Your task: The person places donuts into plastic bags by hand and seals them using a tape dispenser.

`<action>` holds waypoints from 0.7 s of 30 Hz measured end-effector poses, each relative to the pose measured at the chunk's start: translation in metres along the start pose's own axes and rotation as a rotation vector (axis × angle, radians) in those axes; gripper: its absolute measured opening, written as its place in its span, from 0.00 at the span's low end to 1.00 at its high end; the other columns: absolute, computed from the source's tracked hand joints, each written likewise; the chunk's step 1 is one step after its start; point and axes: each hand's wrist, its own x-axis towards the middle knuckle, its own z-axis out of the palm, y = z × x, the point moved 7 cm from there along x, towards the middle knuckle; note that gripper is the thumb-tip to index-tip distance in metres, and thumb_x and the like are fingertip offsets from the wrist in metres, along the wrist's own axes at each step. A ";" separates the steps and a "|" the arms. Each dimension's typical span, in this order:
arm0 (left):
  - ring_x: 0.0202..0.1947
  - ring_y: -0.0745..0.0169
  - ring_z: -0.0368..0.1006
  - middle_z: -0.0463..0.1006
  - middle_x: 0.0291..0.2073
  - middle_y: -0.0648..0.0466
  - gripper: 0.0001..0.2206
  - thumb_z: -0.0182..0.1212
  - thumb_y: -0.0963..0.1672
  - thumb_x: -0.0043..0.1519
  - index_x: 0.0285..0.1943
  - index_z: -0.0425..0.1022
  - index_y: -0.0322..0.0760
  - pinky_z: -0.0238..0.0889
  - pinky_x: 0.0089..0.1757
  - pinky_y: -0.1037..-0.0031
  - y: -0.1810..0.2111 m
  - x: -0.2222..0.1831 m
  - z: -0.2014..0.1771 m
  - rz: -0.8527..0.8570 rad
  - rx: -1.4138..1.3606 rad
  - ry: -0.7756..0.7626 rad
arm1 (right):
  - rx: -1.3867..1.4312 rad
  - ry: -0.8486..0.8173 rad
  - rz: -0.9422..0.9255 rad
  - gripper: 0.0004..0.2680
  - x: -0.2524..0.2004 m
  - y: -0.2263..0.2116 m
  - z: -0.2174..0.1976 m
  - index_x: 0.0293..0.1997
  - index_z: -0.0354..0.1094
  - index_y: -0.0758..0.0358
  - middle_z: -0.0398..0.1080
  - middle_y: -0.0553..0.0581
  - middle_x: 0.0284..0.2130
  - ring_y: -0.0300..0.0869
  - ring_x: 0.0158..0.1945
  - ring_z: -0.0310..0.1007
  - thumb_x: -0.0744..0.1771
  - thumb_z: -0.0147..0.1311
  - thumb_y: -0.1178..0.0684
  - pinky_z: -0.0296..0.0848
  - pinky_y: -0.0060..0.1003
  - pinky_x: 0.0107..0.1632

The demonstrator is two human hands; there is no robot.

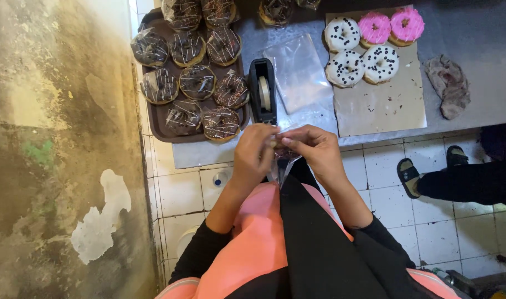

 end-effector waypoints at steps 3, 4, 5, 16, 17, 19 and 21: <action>0.51 0.48 0.77 0.82 0.46 0.52 0.11 0.62 0.44 0.63 0.52 0.79 0.38 0.67 0.55 0.59 0.013 0.008 0.000 0.093 0.129 -0.061 | -0.016 -0.006 -0.126 0.05 0.009 0.014 -0.008 0.37 0.76 0.73 0.75 0.62 0.36 0.42 0.38 0.80 0.61 0.67 0.67 0.82 0.38 0.39; 0.51 0.48 0.77 0.82 0.46 0.52 0.11 0.62 0.44 0.63 0.52 0.79 0.38 0.67 0.55 0.59 0.008 0.007 -0.001 0.091 0.129 -0.060 | -0.017 -0.008 -0.124 0.05 0.008 0.011 -0.009 0.37 0.76 0.73 0.75 0.62 0.36 0.42 0.38 0.80 0.61 0.67 0.67 0.82 0.38 0.39; 0.51 0.48 0.77 0.82 0.44 0.53 0.10 0.65 0.44 0.63 0.51 0.79 0.39 0.66 0.55 0.60 -0.001 0.006 0.001 0.046 0.053 -0.100 | -0.068 -0.026 -0.165 0.06 0.008 0.005 -0.008 0.38 0.77 0.71 0.69 0.60 0.45 0.40 0.46 0.72 0.62 0.67 0.65 0.78 0.36 0.46; 0.38 0.53 0.77 0.80 0.33 0.49 0.11 0.71 0.41 0.58 0.47 0.76 0.36 0.68 0.46 0.62 -0.040 -0.008 -0.002 -0.341 -0.299 -0.183 | -0.212 -0.231 -0.099 0.15 0.006 0.001 -0.009 0.54 0.67 0.69 0.78 0.62 0.34 0.40 0.41 0.78 0.64 0.64 0.64 0.75 0.38 0.51; 0.38 0.47 0.77 0.80 0.33 0.49 0.11 0.71 0.42 0.58 0.46 0.76 0.36 0.68 0.46 0.59 -0.035 -0.005 -0.001 -0.343 -0.262 -0.220 | -0.338 -0.226 -0.112 0.12 0.005 0.002 -0.008 0.47 0.63 0.66 0.79 0.61 0.32 0.39 0.38 0.79 0.64 0.64 0.62 0.76 0.35 0.46; 0.38 0.42 0.78 0.80 0.33 0.48 0.10 0.70 0.42 0.59 0.45 0.75 0.36 0.68 0.46 0.57 -0.029 0.000 -0.002 -0.349 -0.225 -0.256 | -0.465 -0.222 -0.123 0.11 0.003 0.003 -0.006 0.40 0.60 0.62 0.81 0.60 0.31 0.39 0.36 0.81 0.64 0.64 0.61 0.76 0.32 0.40; 0.36 0.52 0.75 0.77 0.31 0.54 0.07 0.69 0.42 0.60 0.44 0.77 0.42 0.68 0.45 0.63 -0.022 0.007 -0.005 -0.243 -0.170 -0.238 | -0.524 -0.186 -0.205 0.08 0.002 -0.003 -0.006 0.37 0.66 0.61 0.81 0.56 0.29 0.34 0.36 0.80 0.64 0.67 0.58 0.77 0.31 0.39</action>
